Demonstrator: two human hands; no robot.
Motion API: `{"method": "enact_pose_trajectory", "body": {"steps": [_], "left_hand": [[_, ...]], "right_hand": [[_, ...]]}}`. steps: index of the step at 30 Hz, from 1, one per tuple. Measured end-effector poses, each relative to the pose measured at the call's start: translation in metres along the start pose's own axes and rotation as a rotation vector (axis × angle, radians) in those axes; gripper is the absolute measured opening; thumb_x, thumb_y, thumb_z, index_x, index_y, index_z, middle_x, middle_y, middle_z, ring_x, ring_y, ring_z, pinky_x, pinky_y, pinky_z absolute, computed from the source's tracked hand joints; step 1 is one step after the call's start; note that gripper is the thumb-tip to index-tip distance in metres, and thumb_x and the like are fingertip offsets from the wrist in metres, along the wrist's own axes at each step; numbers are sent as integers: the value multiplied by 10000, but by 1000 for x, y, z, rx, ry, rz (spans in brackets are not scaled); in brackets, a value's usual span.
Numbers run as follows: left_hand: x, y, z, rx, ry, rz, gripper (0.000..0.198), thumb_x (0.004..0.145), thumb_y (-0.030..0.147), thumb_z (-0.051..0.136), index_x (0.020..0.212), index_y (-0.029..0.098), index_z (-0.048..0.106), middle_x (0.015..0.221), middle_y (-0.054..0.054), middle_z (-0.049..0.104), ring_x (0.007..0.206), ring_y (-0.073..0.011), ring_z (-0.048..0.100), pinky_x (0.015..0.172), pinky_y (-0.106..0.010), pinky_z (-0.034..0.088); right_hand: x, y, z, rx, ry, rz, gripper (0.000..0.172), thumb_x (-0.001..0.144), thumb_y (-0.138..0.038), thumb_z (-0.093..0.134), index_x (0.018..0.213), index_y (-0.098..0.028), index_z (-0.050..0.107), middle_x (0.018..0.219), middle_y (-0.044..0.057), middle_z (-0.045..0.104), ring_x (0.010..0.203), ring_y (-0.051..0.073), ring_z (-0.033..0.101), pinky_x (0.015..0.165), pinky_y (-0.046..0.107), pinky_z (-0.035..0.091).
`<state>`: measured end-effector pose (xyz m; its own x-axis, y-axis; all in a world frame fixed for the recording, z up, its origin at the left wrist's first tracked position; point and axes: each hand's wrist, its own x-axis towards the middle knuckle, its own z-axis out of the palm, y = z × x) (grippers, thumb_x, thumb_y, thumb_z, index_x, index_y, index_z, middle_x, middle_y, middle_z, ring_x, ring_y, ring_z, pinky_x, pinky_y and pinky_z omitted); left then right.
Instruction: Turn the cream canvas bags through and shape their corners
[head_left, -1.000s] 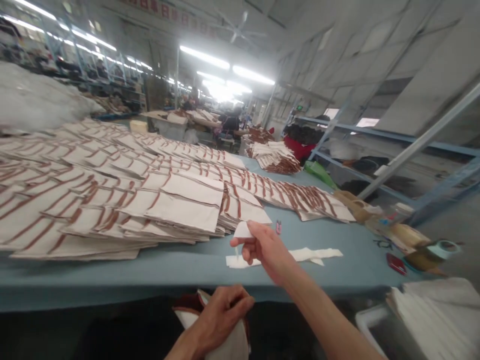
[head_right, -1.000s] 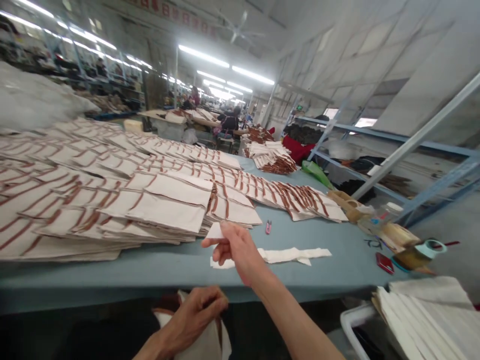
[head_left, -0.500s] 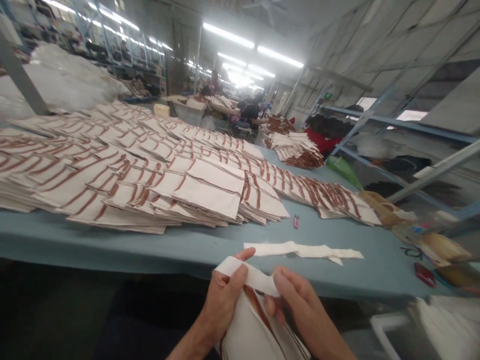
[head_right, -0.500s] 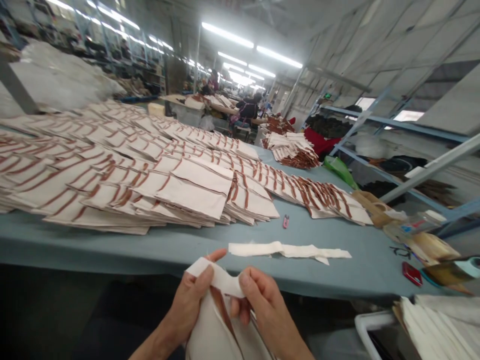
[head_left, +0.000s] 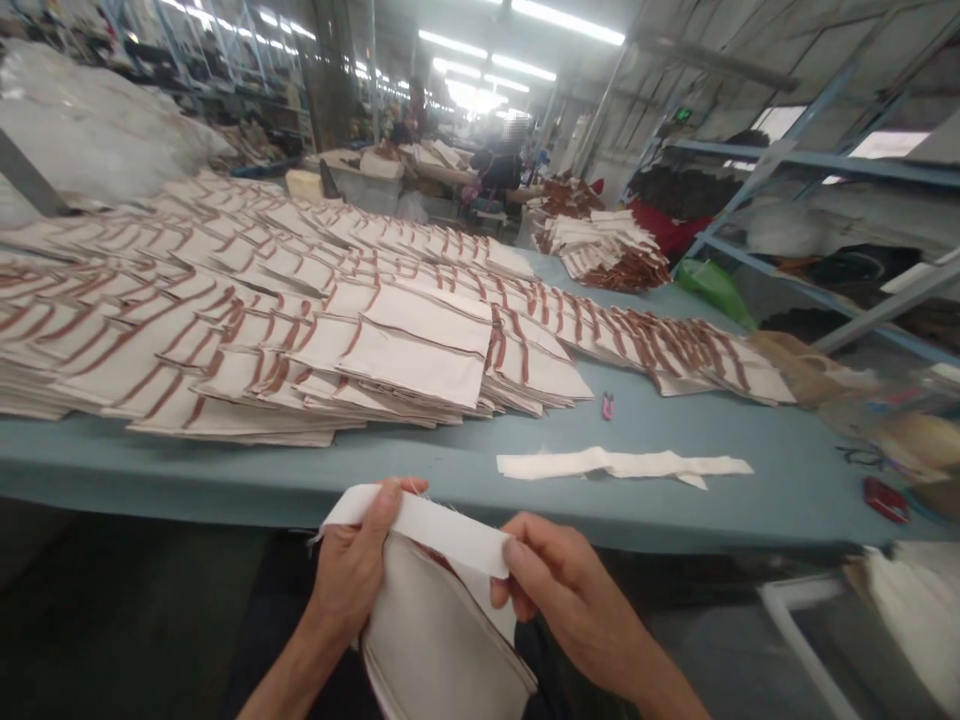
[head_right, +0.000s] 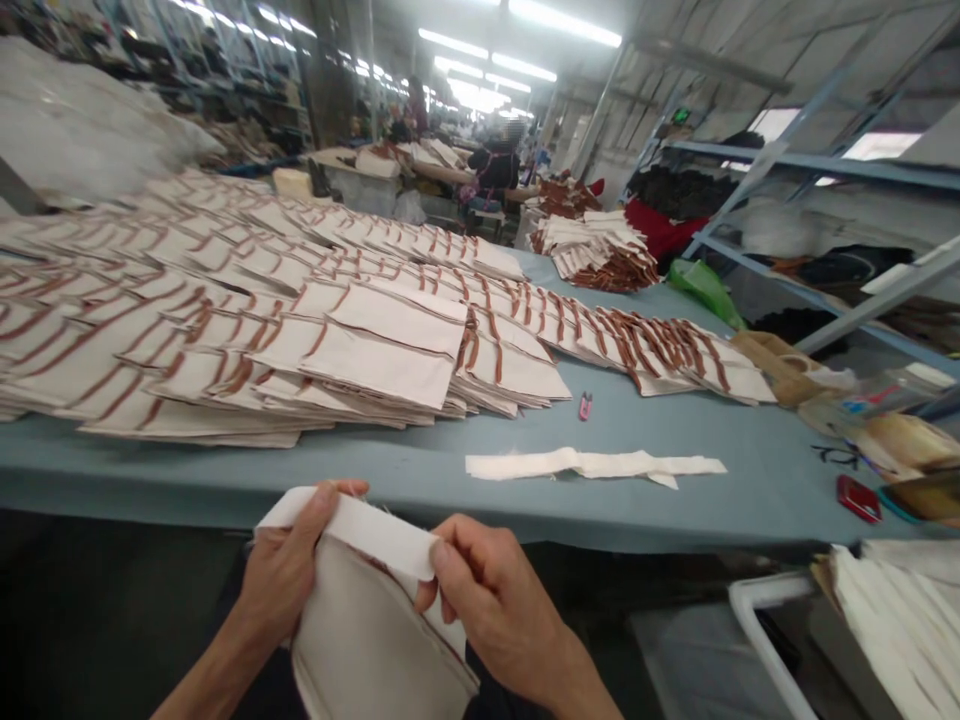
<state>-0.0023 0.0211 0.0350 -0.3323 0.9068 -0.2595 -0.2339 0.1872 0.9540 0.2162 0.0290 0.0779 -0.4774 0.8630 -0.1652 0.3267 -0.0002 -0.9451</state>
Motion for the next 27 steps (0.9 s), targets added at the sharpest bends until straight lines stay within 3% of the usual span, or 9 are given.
{"method": "enact_pose_trajectory", "body": {"steps": [5,9,12,14,17,19,22,27], "left_hand": [[0,0,-12,170,-60,134,623,875,711,629,964,122,810,679,-52,712,594,-181,619,543,-247,472],[-4,-2,-17,345,-175,223,510,997,561,526,1030,142,814,734,-57,731,646,-188,643,619,-264,496],[-9,5,-16,405,-297,336,407,1035,435,506,1071,169,811,949,-77,796,882,-218,710,830,-277,528],[-11,12,-14,439,-457,382,382,1055,386,487,1072,184,811,1021,-69,808,979,-214,715,914,-265,508],[-14,20,-10,469,-658,393,429,1087,374,422,1067,164,795,1000,-73,806,929,-196,723,881,-254,500],[-15,22,-7,445,-685,421,491,1091,429,397,1022,132,781,925,-82,786,846,-194,709,818,-259,500],[-16,22,-5,367,-704,426,597,1057,561,417,847,112,750,763,-62,706,699,-178,634,685,-256,484],[-18,17,-9,324,-677,358,522,1027,511,504,691,150,677,620,4,535,609,-141,468,619,-243,446]], "right_hand": [[0,34,0,-247,42,53,482,1064,-519,407,780,-194,621,626,-26,528,577,139,479,568,259,352],[-3,71,4,-352,36,59,441,1072,-469,396,775,-214,599,652,-12,592,608,165,573,591,265,423],[-5,79,4,-444,84,-25,357,1067,-430,434,857,-236,648,753,20,708,699,202,688,666,285,506],[-4,69,2,-508,205,-103,282,1052,-419,476,998,-252,697,896,47,773,818,231,745,736,304,548],[5,33,3,-515,358,-230,263,1014,-411,526,1097,-255,721,1058,67,789,952,255,753,813,330,573],[14,6,11,-408,328,-333,253,972,-384,567,1125,-253,719,1086,56,780,986,244,740,859,326,573],[27,-23,33,-241,224,-349,203,872,-235,633,1061,-237,705,1059,32,766,1008,207,727,888,278,551],[36,-30,59,4,92,-338,138,854,-161,592,946,-200,688,994,41,752,955,187,718,842,256,536]]}}
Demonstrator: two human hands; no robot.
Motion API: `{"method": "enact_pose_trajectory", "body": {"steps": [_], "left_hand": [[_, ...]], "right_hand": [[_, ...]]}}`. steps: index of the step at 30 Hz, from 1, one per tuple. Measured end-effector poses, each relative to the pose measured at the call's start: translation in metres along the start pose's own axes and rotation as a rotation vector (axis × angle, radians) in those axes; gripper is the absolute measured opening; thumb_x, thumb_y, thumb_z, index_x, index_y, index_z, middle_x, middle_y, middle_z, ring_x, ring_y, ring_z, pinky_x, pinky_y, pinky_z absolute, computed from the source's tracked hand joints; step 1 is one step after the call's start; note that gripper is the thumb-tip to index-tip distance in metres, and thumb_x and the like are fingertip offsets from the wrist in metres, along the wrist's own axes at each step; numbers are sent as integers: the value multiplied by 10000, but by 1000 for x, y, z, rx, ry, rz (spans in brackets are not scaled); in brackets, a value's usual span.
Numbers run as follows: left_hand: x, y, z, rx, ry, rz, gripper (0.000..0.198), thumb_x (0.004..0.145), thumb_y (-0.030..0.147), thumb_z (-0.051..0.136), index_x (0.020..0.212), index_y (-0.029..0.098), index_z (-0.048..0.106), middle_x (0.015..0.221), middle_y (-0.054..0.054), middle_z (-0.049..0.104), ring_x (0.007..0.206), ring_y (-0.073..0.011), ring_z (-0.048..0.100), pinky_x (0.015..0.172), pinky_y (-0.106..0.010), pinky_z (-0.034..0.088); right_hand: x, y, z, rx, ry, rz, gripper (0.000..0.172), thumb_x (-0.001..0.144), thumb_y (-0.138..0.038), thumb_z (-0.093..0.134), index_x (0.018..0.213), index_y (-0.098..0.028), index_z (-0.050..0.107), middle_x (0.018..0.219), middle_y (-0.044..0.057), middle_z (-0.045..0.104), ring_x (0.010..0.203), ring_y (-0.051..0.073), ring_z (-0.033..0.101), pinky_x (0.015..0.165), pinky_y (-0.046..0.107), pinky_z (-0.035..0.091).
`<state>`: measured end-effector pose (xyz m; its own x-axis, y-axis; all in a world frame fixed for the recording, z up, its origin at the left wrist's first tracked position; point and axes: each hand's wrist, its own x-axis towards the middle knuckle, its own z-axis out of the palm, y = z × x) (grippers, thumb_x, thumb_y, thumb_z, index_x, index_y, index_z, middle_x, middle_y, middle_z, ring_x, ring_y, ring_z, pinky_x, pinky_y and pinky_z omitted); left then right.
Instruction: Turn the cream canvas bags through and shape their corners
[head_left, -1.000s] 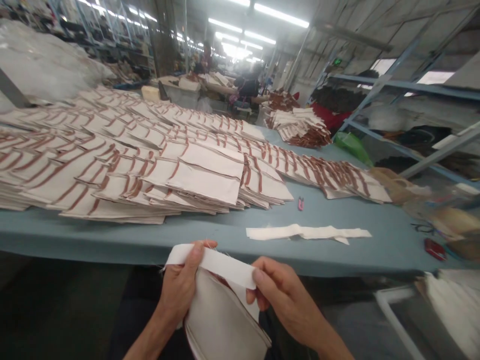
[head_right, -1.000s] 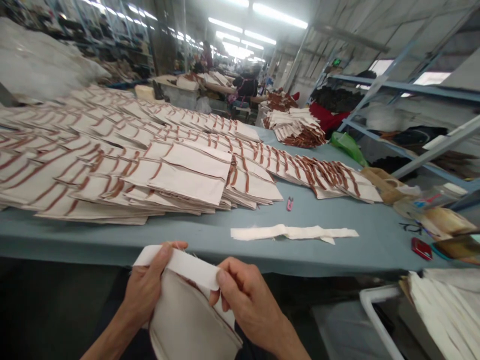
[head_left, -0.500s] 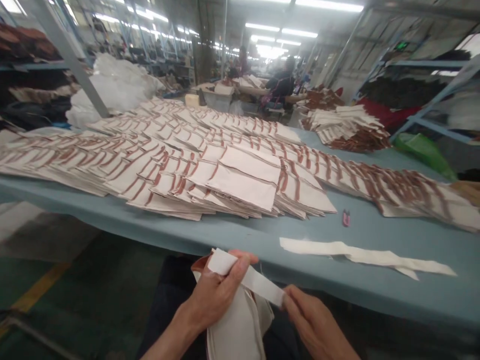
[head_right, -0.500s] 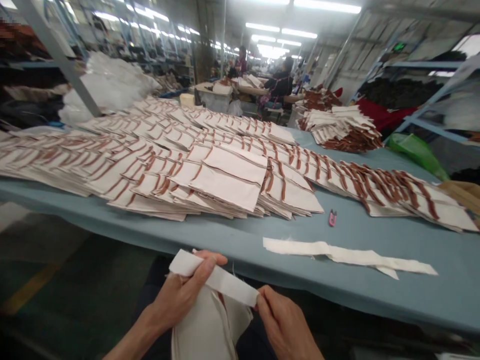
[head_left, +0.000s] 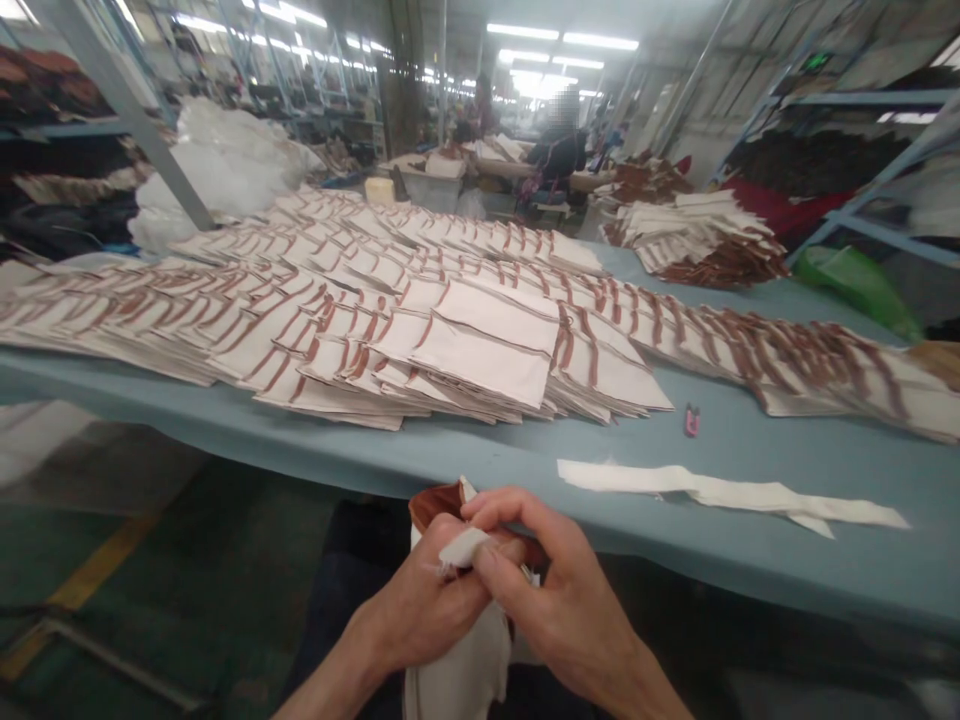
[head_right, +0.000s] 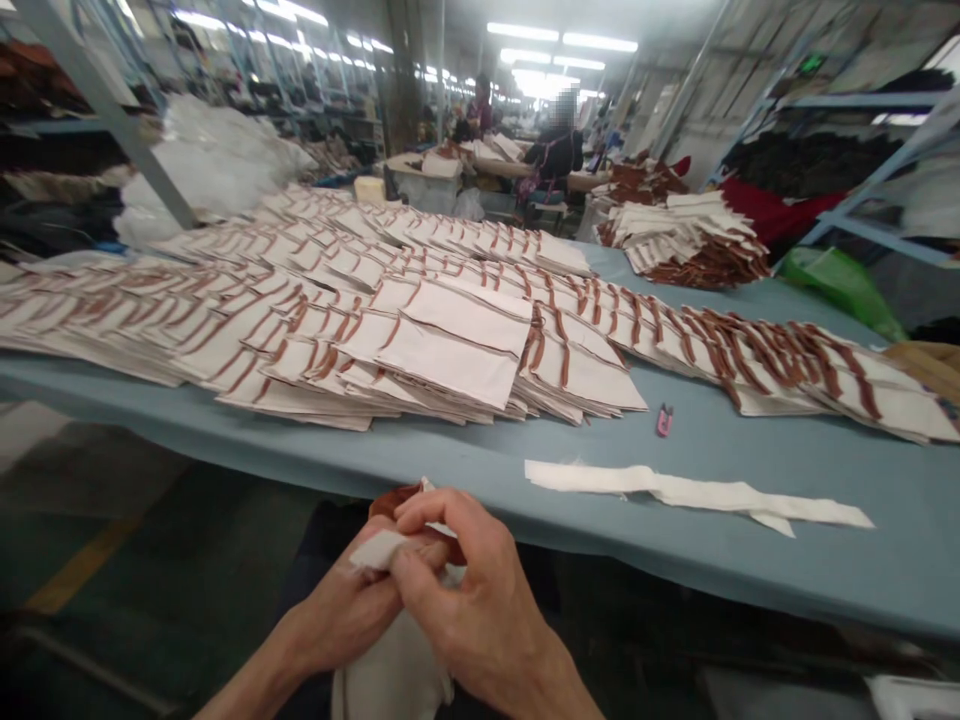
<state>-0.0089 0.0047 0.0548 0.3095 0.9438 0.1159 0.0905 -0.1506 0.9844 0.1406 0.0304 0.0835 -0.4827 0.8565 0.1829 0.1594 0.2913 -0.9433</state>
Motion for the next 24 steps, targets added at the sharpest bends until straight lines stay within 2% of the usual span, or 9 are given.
{"method": "enact_pose_trajectory", "body": {"steps": [4,8,11,14,17,21,23,24], "left_hand": [[-4,-4,2,-20,58,-46,396,986,438,588,715,165,680,637,5,529,656,-153,477,685,-253,478],[-3,0,5,-90,62,-63,340,956,422,630,745,159,672,653,0,547,687,-157,506,683,-242,485],[-5,3,8,-155,62,-90,232,925,371,649,875,147,681,740,-21,612,730,-167,548,665,-238,482],[-15,0,11,-74,106,-154,194,899,333,624,925,145,661,831,-42,653,759,-183,571,672,-255,482],[-28,-8,8,30,191,-185,266,940,407,545,875,162,628,817,-43,654,747,-199,577,676,-281,480],[-41,-19,-2,170,305,-260,428,1022,505,435,776,184,575,724,-18,615,688,-188,550,674,-287,452],[-47,-24,-8,233,348,-320,500,1039,529,396,697,191,537,675,-14,591,667,-185,542,654,-282,434],[-50,-26,-10,252,352,-350,522,1042,533,385,674,192,529,669,-16,593,670,-188,551,652,-280,432]], "right_hand": [[-1,2,3,106,-49,24,106,890,-186,590,912,-185,694,927,43,742,885,186,704,832,270,537],[0,0,8,185,-8,73,83,888,-189,597,841,-194,666,909,26,738,888,176,694,860,261,527],[1,1,12,268,-7,180,83,885,-245,627,845,-186,669,868,21,735,817,166,676,779,248,528],[2,6,15,371,-12,311,181,884,-352,663,841,-177,657,760,4,683,716,151,628,672,236,498],[5,13,17,438,19,368,271,863,-437,699,836,-172,644,724,-3,651,652,132,575,620,228,462],[4,21,22,451,31,364,339,853,-487,721,807,-174,598,693,-6,628,592,114,520,568,221,438],[1,24,25,398,65,301,297,930,-457,648,825,-187,580,653,-21,604,540,108,498,525,218,427],[0,25,25,316,101,223,248,966,-408,612,844,-195,580,641,-25,605,521,108,502,512,218,425]]}}
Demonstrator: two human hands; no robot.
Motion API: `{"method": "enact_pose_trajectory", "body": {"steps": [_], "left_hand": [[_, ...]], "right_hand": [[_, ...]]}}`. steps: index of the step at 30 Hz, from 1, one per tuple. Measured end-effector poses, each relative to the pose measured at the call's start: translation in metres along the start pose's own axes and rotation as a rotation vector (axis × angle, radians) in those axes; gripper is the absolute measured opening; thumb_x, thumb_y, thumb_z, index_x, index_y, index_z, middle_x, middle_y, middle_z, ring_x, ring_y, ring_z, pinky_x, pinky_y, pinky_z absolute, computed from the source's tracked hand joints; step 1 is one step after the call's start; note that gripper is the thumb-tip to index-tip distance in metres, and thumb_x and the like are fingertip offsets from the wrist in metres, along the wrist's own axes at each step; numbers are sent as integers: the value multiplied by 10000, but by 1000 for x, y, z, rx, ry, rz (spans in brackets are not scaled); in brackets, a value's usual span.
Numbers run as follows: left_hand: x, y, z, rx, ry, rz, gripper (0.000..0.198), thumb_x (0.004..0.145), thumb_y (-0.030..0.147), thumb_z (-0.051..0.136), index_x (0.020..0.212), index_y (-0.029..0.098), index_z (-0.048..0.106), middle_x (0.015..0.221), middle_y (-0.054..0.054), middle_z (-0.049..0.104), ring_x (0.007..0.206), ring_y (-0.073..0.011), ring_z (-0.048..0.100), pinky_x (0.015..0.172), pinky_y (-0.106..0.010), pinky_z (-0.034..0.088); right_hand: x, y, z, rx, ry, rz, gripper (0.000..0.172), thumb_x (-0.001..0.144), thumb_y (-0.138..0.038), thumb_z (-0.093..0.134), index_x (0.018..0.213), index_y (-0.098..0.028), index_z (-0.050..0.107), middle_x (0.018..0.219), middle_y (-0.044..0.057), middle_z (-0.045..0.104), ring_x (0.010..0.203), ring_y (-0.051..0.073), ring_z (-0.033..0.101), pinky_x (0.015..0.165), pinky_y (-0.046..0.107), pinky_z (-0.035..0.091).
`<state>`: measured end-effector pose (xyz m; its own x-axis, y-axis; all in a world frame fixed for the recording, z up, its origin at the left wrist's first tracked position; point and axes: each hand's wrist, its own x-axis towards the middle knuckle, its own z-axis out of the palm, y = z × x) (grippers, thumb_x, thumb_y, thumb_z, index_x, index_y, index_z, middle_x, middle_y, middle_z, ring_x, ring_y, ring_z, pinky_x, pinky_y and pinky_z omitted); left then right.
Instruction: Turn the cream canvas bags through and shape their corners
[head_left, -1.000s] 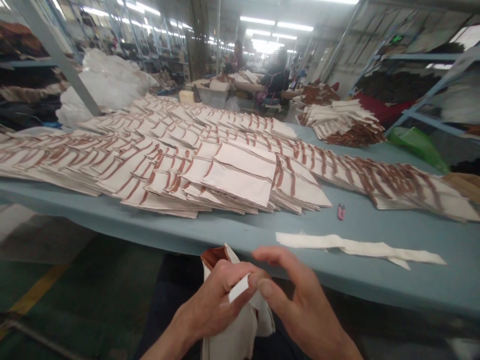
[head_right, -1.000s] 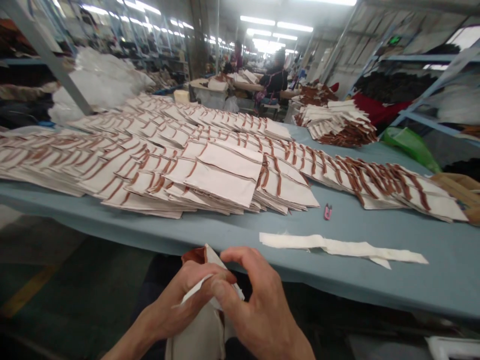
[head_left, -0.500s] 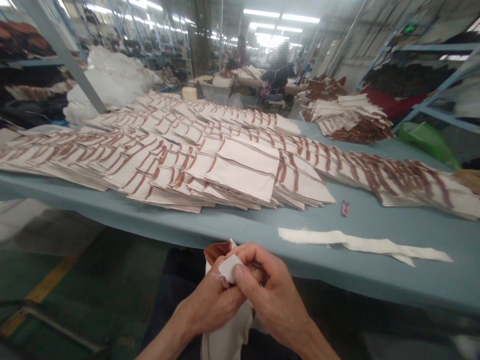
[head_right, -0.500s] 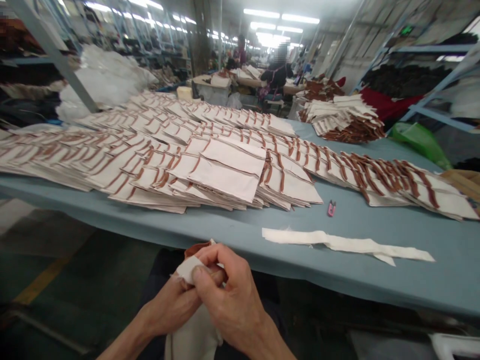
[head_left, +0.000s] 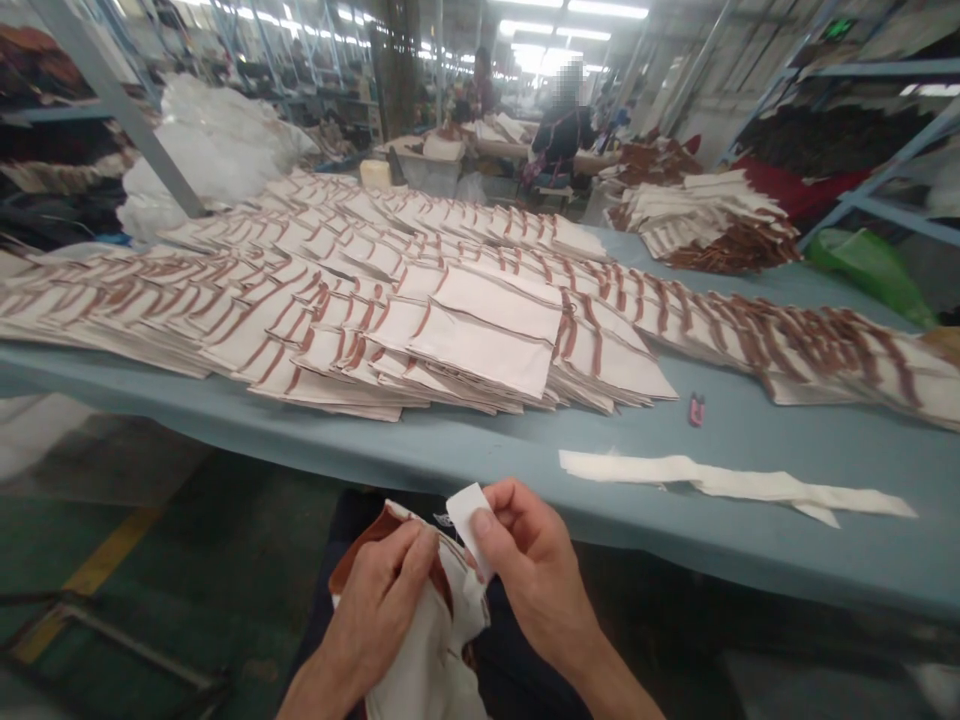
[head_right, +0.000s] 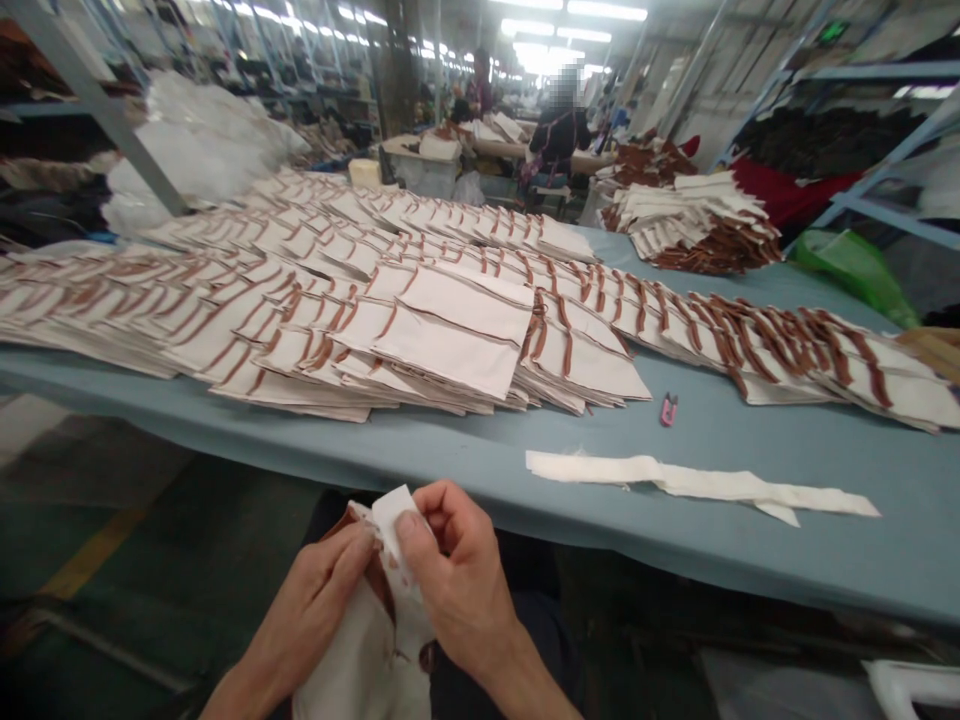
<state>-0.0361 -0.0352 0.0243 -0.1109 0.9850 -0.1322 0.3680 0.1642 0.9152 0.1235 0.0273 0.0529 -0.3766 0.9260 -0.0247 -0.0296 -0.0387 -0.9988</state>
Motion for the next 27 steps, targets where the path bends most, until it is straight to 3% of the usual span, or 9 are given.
{"method": "enact_pose_trajectory", "body": {"steps": [3,6,8,13,16,19,23,25,27], "left_hand": [[-7,-7,-6,61,-78,-42,503,1030,516,436,677,185,571,701,-26,635,700,-198,595,665,-271,447],[-16,-7,-12,106,-187,-46,391,1020,443,493,775,184,653,791,-31,696,755,-203,644,705,-258,477],[-21,-6,-16,129,-227,-30,312,1009,395,519,839,195,688,850,-36,730,801,-211,672,735,-253,493],[-27,-10,-19,214,-246,-15,243,1001,341,520,873,217,685,904,-32,756,850,-213,697,754,-244,490],[-28,-11,-19,192,-259,-5,320,1039,378,458,865,213,670,892,-38,742,836,-207,684,754,-244,492],[-25,-1,-24,143,-260,20,395,1052,424,436,827,200,672,846,-46,721,806,-205,661,761,-247,503],[-17,20,-35,0,-251,20,405,1035,450,483,860,176,725,883,-64,738,842,-215,646,764,-251,512],[-14,29,-41,-102,-281,5,401,1023,460,509,901,161,747,904,-70,745,830,-208,640,723,-242,502],[-11,36,-45,-193,-281,-10,409,993,488,556,892,143,749,861,-68,727,762,-186,612,662,-229,475]], "right_hand": [[1,2,-9,-402,77,-519,86,991,-206,579,911,-221,608,670,-13,676,554,126,588,565,236,456],[8,-6,-29,-780,-11,-984,133,990,-130,562,1000,-241,634,759,17,754,614,144,633,620,263,465],[11,-17,-44,-959,-91,-1094,177,1001,-127,526,980,-243,658,751,21,757,569,139,585,582,269,429],[14,-42,-64,-1188,-225,-1181,241,952,-119,542,837,-266,695,693,2,725,505,130,494,524,275,349],[13,-40,-63,-1120,-232,-1152,205,957,-128,566,889,-273,694,699,-3,723,514,127,526,535,266,361],[11,-27,-53,-840,-184,-1001,189,968,-110,562,956,-272,660,779,3,747,622,129,639,615,242,463],[1,-17,-35,-431,4,-601,118,962,-166,608,863,-230,607,970,69,731,870,173,693,754,271,547],[-6,-17,-30,-236,24,-366,211,978,-318,642,801,-212,598,951,76,699,815,177,654,696,268,538],[-14,-21,-27,-22,-38,-121,345,958,-488,673,788,-201,587,788,32,639,639,138,559,559,228,471]]}}
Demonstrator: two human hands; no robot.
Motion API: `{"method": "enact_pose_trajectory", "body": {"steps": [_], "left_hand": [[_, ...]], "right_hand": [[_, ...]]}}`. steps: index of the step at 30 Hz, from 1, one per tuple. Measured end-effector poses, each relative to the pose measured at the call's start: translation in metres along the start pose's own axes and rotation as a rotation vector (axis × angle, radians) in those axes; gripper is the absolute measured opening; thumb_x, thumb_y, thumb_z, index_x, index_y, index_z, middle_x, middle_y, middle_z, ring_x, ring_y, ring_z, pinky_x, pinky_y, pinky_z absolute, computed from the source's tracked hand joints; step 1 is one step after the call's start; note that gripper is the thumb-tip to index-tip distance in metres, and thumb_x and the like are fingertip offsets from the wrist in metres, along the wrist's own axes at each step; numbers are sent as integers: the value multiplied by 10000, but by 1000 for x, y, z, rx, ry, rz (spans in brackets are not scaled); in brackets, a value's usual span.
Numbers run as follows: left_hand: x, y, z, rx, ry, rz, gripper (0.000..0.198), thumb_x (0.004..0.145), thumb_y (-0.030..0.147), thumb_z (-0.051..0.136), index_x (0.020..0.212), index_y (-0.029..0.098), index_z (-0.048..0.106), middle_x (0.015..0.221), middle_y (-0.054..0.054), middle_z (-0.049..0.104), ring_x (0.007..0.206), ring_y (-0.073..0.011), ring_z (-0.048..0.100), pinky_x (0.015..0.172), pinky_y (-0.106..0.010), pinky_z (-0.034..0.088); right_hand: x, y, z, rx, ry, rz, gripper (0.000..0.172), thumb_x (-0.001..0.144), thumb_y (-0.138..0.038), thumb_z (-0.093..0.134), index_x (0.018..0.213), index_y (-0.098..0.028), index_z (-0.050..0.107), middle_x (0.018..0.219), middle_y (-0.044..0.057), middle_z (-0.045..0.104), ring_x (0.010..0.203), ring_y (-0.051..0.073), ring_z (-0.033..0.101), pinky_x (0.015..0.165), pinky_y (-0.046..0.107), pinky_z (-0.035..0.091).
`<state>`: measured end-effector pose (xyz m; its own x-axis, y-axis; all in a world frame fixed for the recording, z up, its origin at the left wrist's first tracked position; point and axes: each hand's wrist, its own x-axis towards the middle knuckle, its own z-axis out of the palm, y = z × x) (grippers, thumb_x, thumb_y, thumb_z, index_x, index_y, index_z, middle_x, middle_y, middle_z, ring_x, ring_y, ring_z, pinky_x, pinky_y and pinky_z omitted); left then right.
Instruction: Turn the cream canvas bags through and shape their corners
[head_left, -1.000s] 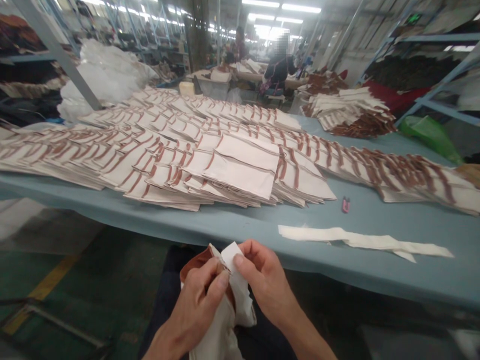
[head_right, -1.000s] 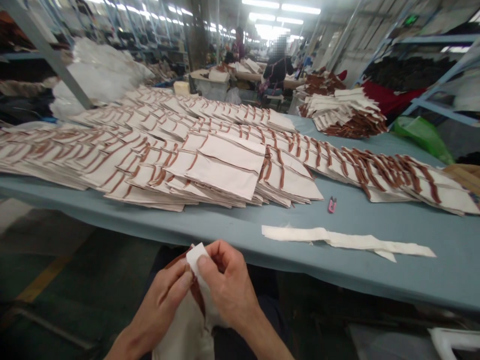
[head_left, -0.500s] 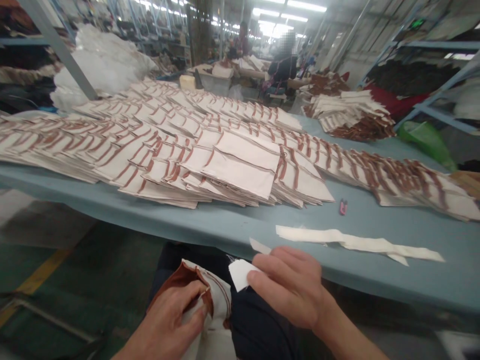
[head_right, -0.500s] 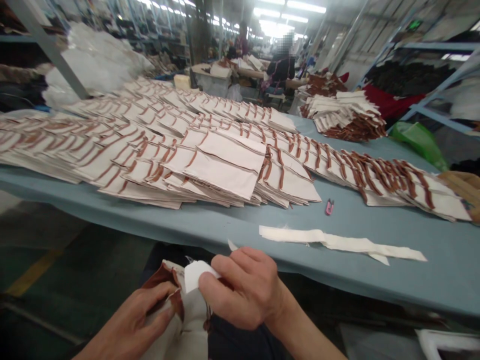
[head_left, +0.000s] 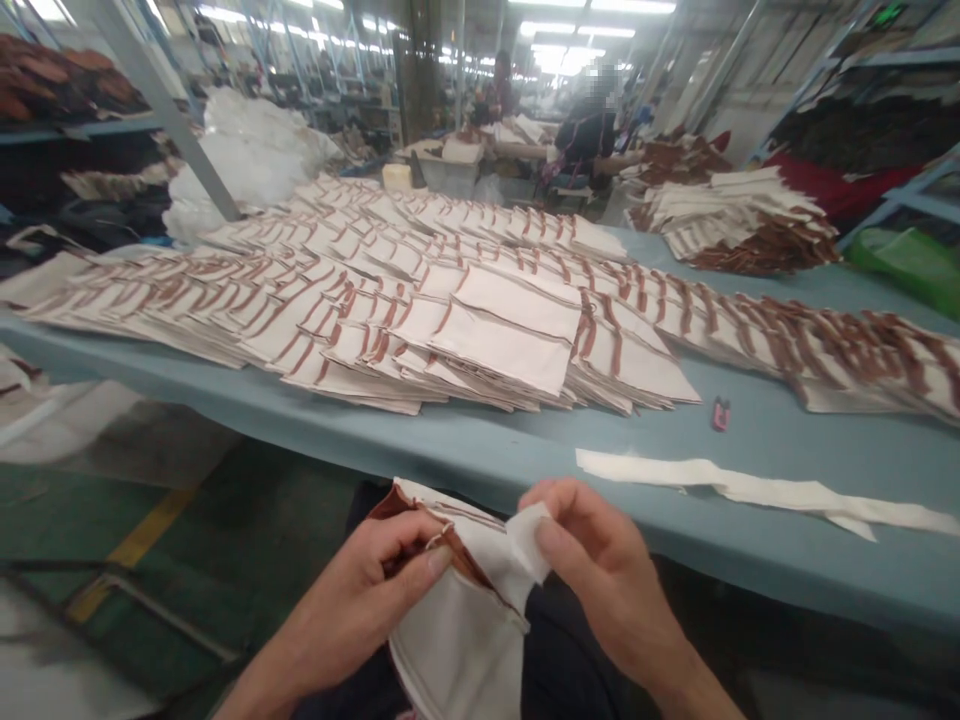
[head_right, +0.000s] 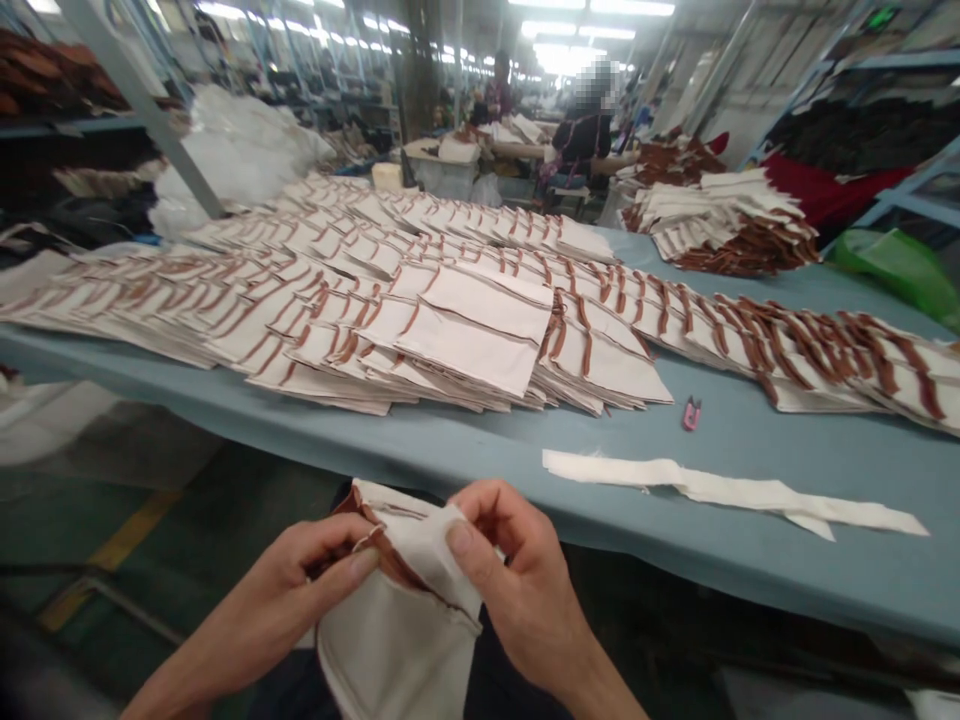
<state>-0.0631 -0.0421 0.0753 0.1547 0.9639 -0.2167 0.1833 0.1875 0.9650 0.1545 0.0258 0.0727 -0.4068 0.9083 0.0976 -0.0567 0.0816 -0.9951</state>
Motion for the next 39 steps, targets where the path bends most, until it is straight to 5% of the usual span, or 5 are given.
{"method": "enact_pose_trajectory", "body": {"steps": [3,6,15,28,39], "left_hand": [[6,6,-3,-79,85,3,421,926,526,648,811,125,712,745,-42,656,657,-146,533,589,-211,415],[14,11,-3,-150,111,30,412,886,524,703,755,135,674,715,-24,628,627,-128,501,567,-201,393],[23,5,19,-173,190,38,489,970,555,565,694,153,608,633,8,525,583,-115,420,522,-206,341],[29,3,30,-112,295,145,589,970,649,538,628,171,495,619,31,430,597,-117,362,542,-227,334],[31,-11,32,-74,419,125,581,957,629,528,614,160,538,600,13,444,573,-126,383,529,-238,348]], "right_hand": [[-10,-12,4,201,-56,316,461,878,-613,739,799,-196,559,610,-47,504,498,81,369,459,189,311],[-16,-23,10,219,-35,441,515,812,-650,785,781,-191,553,606,-47,505,509,71,343,470,186,255],[-19,4,26,-71,99,227,426,921,-578,656,745,-202,561,639,-34,527,562,111,419,510,218,350],[-11,1,42,-380,267,-149,243,952,-243,618,724,-218,537,797,5,634,703,142,582,636,243,441],[-6,3,49,-321,315,-84,248,933,-280,622,708,-218,537,756,-12,619,700,145,590,674,252,459]]}}
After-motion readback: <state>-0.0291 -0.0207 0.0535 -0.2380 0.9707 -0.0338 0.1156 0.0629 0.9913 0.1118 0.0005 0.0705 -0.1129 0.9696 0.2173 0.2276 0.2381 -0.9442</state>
